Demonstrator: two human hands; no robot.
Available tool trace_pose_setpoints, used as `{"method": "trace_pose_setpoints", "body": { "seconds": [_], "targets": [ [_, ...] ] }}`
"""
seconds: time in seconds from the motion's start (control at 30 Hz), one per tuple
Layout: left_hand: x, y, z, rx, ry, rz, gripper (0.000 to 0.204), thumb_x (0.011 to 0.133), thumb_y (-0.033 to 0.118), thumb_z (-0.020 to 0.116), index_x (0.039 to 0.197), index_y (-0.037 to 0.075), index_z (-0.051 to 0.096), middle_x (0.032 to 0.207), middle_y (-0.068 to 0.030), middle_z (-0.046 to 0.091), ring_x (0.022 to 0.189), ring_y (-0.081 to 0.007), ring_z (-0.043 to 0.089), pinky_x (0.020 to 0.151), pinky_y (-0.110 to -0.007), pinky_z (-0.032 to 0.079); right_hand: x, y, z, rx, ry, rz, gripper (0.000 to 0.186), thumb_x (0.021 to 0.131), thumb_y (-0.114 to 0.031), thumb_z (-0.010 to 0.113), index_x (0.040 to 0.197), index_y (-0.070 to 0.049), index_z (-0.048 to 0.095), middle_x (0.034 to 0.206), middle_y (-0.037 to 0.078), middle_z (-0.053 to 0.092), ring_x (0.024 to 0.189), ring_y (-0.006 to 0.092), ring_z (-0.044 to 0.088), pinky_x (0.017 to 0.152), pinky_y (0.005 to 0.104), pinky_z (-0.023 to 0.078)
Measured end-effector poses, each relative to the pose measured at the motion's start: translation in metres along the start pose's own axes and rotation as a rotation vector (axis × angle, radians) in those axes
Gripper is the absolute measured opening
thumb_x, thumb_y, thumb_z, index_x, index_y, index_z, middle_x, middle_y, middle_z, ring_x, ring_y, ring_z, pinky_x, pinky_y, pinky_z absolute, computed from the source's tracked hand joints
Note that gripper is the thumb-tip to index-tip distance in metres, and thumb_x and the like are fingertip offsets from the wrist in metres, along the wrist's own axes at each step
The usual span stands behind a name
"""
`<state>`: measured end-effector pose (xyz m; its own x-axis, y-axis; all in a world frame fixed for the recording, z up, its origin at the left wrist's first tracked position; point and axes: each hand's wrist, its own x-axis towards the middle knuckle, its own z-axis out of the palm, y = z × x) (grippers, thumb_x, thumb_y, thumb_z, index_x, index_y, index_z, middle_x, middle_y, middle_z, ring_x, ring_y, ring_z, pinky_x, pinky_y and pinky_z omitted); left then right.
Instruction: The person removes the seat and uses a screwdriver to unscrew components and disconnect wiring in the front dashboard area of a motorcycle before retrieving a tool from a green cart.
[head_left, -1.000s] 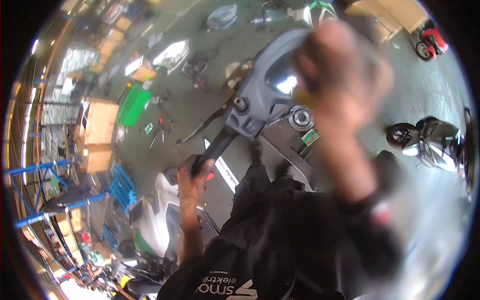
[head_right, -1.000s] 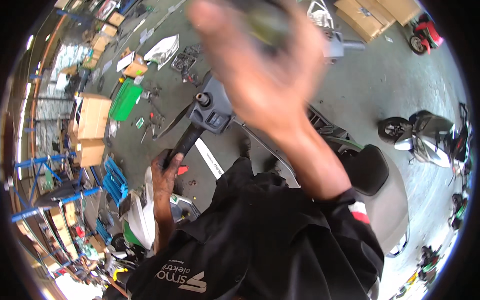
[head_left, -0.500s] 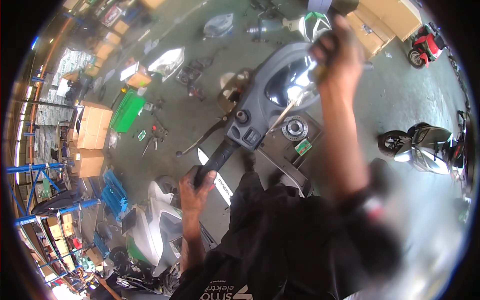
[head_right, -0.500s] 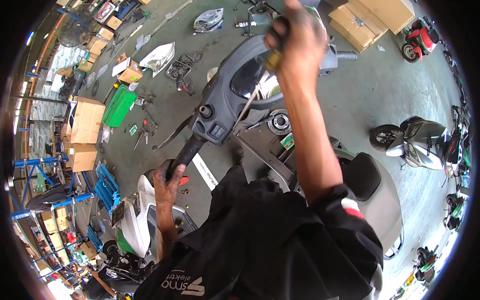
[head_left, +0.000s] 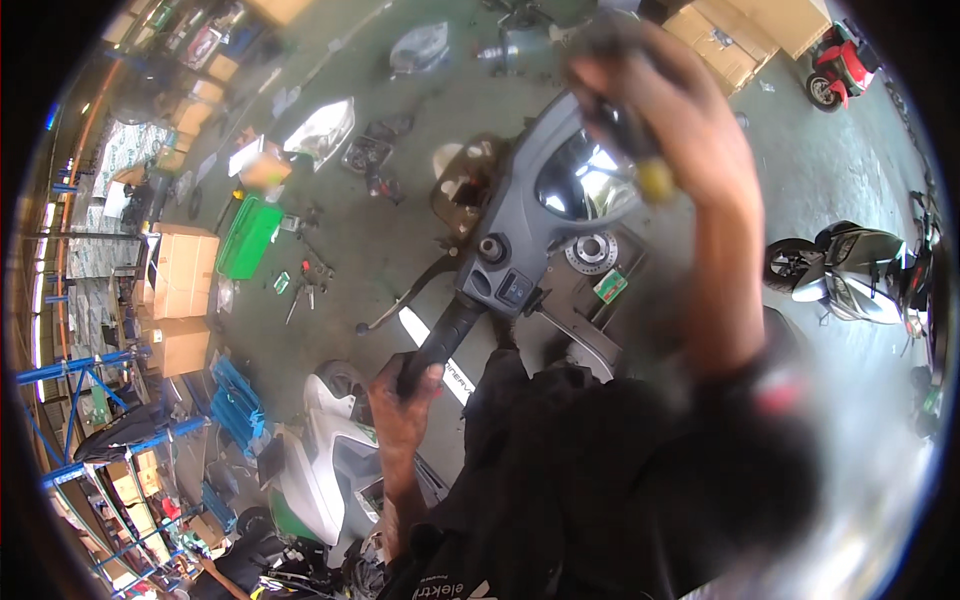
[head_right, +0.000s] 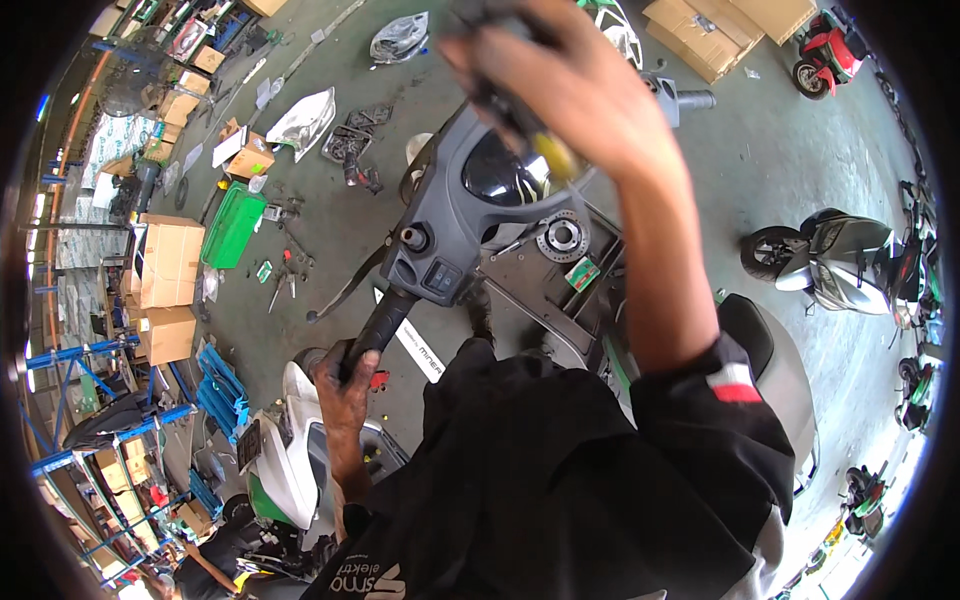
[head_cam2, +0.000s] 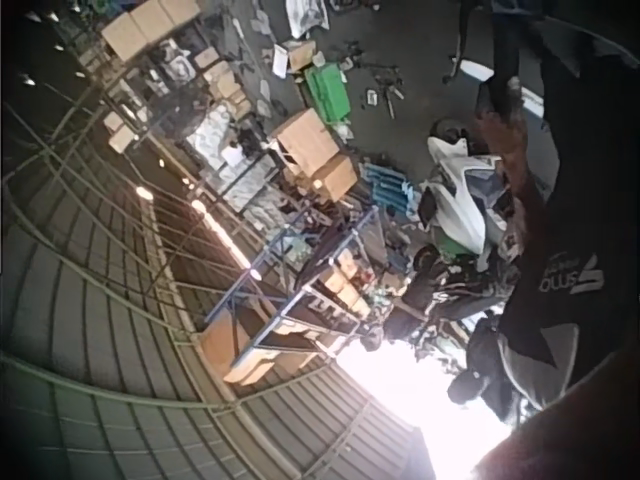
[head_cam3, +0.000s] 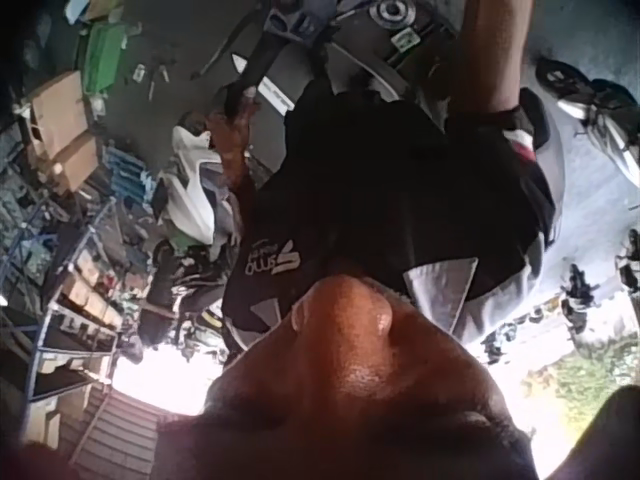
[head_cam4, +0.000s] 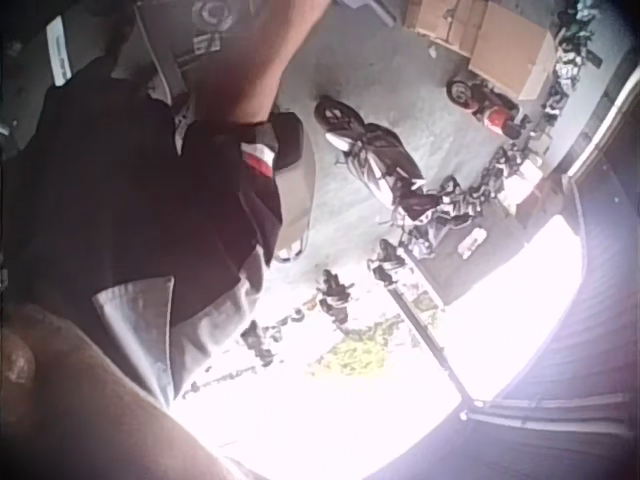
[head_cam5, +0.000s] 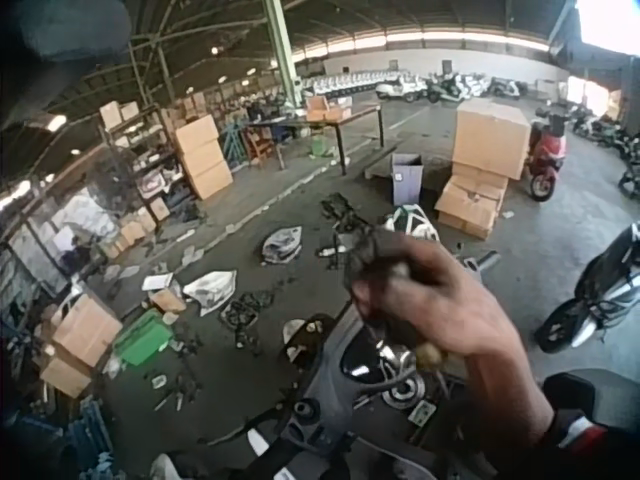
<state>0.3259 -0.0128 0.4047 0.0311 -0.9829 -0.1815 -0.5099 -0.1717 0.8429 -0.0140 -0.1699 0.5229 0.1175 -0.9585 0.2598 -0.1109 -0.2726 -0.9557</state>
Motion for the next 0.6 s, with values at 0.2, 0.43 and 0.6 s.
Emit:
{"method": "trace_pose_setpoints", "body": {
  "seconds": [0.2,0.43,0.6],
  "targets": [
    [0.002,-0.002,-0.001,0.014,-0.004,-0.086,0.045,0.088,0.043,0.075,0.093,-0.001,0.066,0.070,-0.0030,0.058,0.063,-0.0122,0.053,0.057,-0.030,0.042,-0.121,0.061,0.036,-0.225,-0.304,0.504,0.049,0.091,-0.041,0.070,0.106,0.005,0.067,0.089,0.021,0.069,0.083,0.0290,0.067,0.080,0.0404,0.051],
    [-0.001,0.001,0.003,0.020,0.010,-0.062,0.040,0.092,0.042,0.070,0.088,0.003,0.061,0.062,0.0035,0.047,0.049,-0.0059,0.041,0.044,-0.026,0.031,-0.143,0.112,0.087,0.028,-0.119,0.443,0.055,0.090,-0.047,0.073,0.108,0.005,0.067,0.085,0.019,0.070,0.077,0.0280,0.067,0.075,0.0434,0.052],
    [-0.015,-0.012,0.012,-0.044,0.104,-0.070,0.040,0.092,0.040,0.071,0.099,0.001,0.063,0.063,0.0038,0.049,0.049,-0.0051,0.043,0.043,-0.023,0.033,-0.159,0.122,0.084,0.276,-0.096,0.470,0.048,0.091,-0.039,0.074,0.108,0.004,0.064,0.078,0.011,0.066,0.067,0.0151,0.058,0.063,0.0358,0.050]
  ]
}}
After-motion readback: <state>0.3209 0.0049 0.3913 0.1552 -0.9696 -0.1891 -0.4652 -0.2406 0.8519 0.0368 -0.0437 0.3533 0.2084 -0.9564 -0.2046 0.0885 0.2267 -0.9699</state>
